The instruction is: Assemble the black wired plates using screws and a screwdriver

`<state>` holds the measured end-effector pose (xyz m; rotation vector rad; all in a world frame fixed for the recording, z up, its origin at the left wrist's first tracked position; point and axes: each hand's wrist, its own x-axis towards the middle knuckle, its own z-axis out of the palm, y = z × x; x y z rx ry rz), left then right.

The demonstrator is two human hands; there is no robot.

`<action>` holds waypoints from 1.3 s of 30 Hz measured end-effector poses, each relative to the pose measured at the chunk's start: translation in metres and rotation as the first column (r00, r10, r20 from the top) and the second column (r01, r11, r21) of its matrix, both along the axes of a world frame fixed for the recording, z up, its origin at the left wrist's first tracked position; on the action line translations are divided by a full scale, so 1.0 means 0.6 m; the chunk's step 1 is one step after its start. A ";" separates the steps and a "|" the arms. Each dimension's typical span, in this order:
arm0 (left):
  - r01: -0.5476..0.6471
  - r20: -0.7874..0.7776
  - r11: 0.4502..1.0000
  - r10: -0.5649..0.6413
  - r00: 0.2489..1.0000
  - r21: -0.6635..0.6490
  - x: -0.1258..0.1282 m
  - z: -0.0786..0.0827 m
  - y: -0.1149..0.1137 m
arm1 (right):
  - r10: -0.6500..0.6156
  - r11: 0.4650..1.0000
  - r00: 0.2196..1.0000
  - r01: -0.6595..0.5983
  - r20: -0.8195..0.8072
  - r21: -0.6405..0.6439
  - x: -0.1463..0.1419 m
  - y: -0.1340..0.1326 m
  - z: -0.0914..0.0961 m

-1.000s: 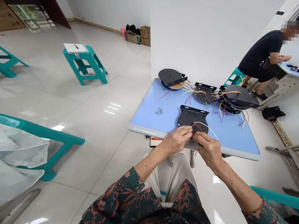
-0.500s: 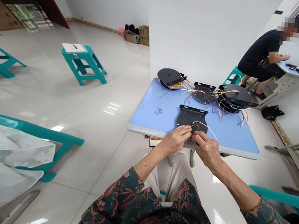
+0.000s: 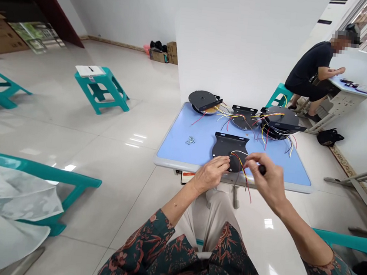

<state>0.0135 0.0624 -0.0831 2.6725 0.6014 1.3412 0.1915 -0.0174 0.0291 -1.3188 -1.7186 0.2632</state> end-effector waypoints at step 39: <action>-0.010 0.028 1.000 0.010 1.000 0.027 -0.001 0.005 -0.005 | 0.201 0.980 0.555 -0.122 -0.807 0.160 -0.087 0.074 -0.031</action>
